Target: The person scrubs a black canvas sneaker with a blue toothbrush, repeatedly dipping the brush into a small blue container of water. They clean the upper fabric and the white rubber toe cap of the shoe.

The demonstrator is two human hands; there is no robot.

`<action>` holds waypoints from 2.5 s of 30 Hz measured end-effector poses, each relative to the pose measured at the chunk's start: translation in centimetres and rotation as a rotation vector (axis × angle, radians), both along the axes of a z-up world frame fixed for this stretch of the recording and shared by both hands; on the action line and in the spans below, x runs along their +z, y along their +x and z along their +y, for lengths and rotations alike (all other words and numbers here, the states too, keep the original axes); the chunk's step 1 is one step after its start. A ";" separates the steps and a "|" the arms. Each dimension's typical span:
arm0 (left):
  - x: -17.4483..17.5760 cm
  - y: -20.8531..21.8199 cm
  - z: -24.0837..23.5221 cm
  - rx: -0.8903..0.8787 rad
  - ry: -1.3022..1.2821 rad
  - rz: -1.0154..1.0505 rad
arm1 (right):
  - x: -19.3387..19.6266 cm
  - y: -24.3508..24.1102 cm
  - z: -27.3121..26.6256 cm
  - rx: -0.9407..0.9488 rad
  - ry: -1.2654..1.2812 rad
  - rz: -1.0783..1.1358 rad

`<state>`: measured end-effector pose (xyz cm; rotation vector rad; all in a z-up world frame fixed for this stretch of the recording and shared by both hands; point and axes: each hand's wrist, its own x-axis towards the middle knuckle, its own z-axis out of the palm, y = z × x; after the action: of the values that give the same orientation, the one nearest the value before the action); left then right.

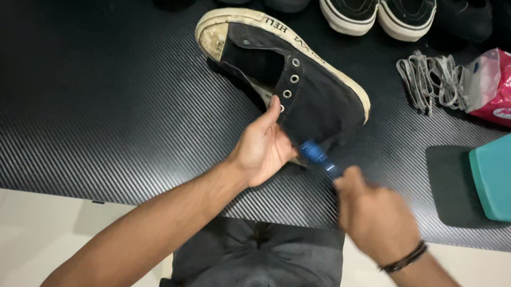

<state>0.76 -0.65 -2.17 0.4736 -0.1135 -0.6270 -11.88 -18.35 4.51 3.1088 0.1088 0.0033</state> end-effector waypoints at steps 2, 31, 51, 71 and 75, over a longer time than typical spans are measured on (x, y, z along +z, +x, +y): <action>1.5 -0.6 0.1 -0.002 0.006 0.019 | -0.2 0.2 0.1 -0.003 0.004 0.046; 2.0 -0.4 0.5 -0.084 -0.093 0.036 | 1.0 1.6 0.9 -0.020 0.002 -0.007; 0.3 -0.2 0.2 -0.104 -0.031 -0.014 | 2.3 3.7 1.7 -0.063 0.013 -0.123; 6.5 -2.9 2.1 0.259 0.678 -0.128 | 3.5 1.3 -2.1 -0.028 0.126 -0.076; 7.6 -2.3 2.5 0.292 0.852 -0.248 | 4.3 1.3 -2.1 -0.068 0.191 -0.086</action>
<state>-1.52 1.85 5.48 1.3668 -0.0039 -0.3002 -10.57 -20.48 8.81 3.2948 0.0002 0.1550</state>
